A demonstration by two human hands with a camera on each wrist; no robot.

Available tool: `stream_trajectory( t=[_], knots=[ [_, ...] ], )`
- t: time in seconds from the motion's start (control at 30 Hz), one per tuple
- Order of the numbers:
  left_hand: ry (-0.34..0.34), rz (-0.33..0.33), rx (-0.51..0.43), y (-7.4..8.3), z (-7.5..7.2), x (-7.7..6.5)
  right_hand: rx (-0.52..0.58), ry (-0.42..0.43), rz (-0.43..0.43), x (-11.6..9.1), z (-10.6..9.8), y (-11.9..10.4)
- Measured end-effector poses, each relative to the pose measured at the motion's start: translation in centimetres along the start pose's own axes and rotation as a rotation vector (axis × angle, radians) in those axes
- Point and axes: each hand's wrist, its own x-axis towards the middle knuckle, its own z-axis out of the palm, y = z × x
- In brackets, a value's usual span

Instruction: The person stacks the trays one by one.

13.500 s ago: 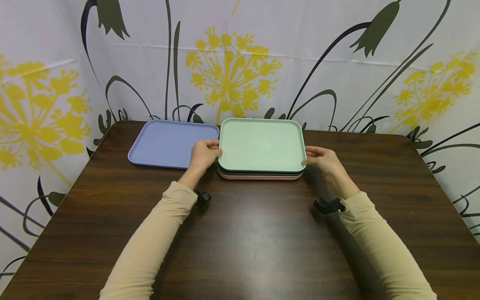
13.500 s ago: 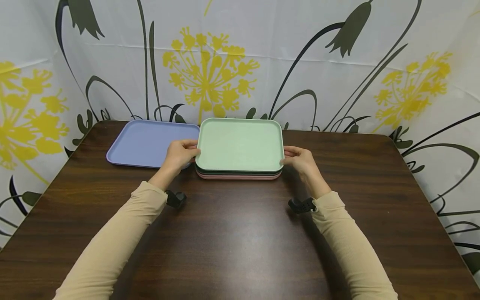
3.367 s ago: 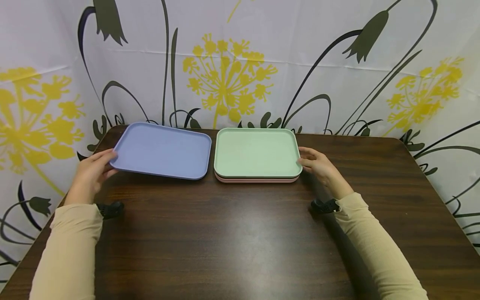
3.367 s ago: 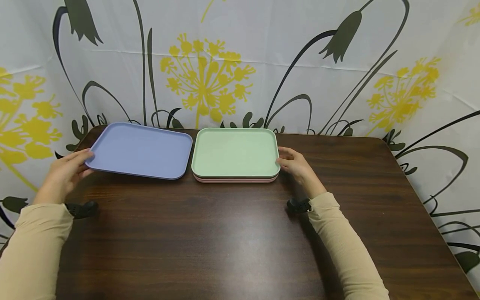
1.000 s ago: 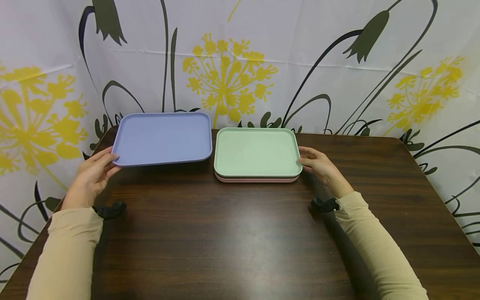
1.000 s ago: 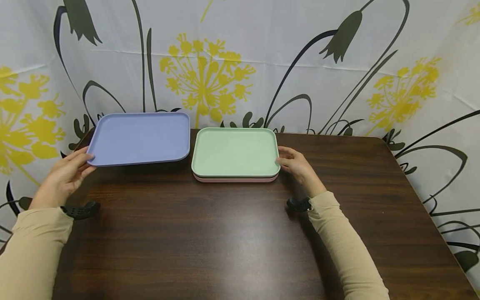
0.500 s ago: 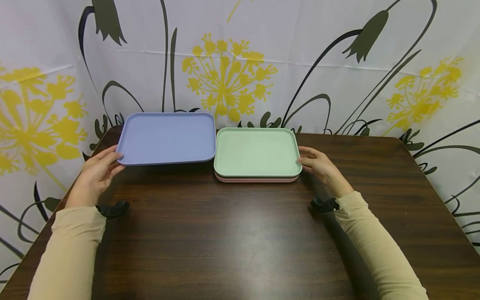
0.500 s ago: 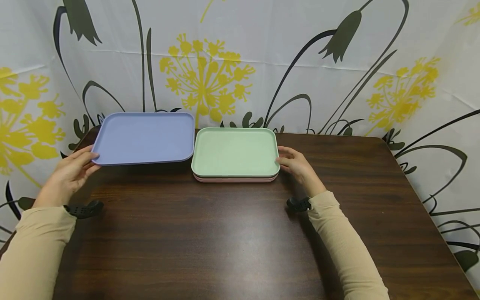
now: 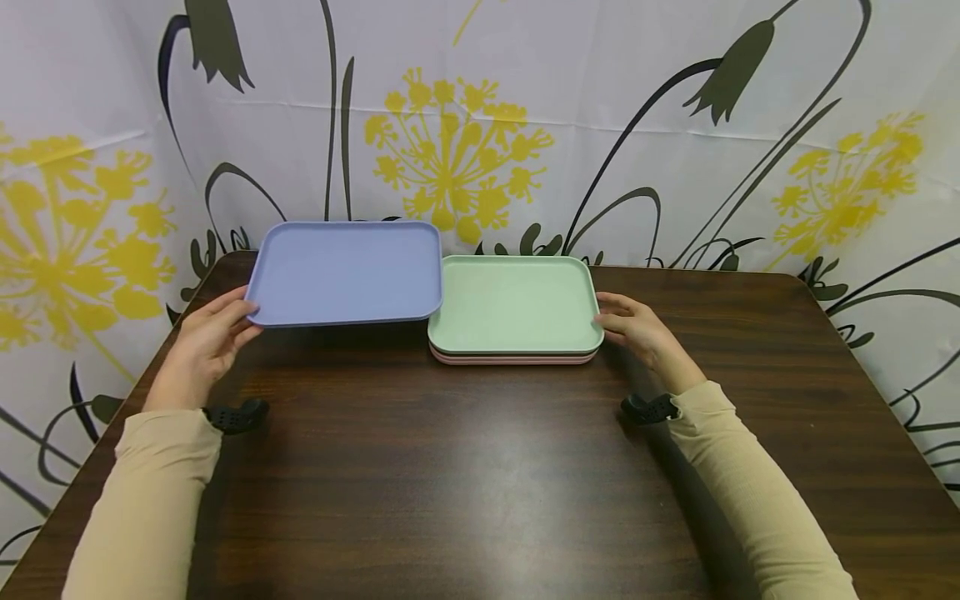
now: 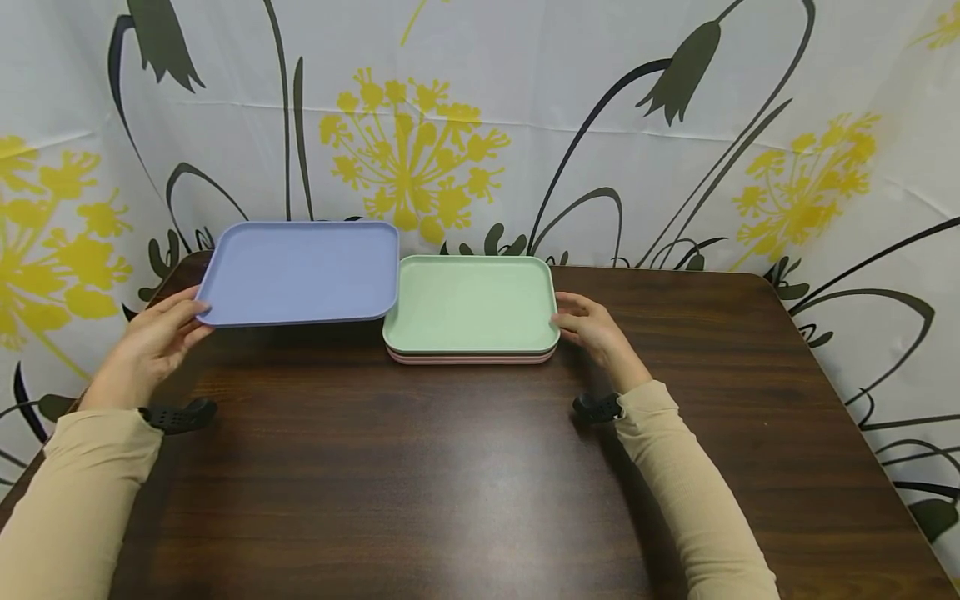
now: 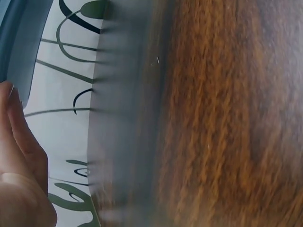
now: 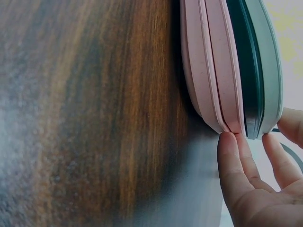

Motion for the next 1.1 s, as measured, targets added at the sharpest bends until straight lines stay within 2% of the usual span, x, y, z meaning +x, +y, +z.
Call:
stream_trajectory(
  t=[0.7, 0.9, 1.1],
  knots=[
    [-0.019, -0.015, 0.013, -0.7, 1.5, 0.6, 0.018, 0.000, -0.031, -0.3, -0.4, -0.5],
    [-0.010, -0.019, 0.033, -0.9, 2.0, 0.6, 0.015, 0.022, -0.031, -0.5, -0.8, -0.9],
    [-0.023, -0.020, 0.031, -1.1, 2.4, 0.7, 0.089, 0.035, -0.036, -0.8, -1.5, -1.6]
  ],
)
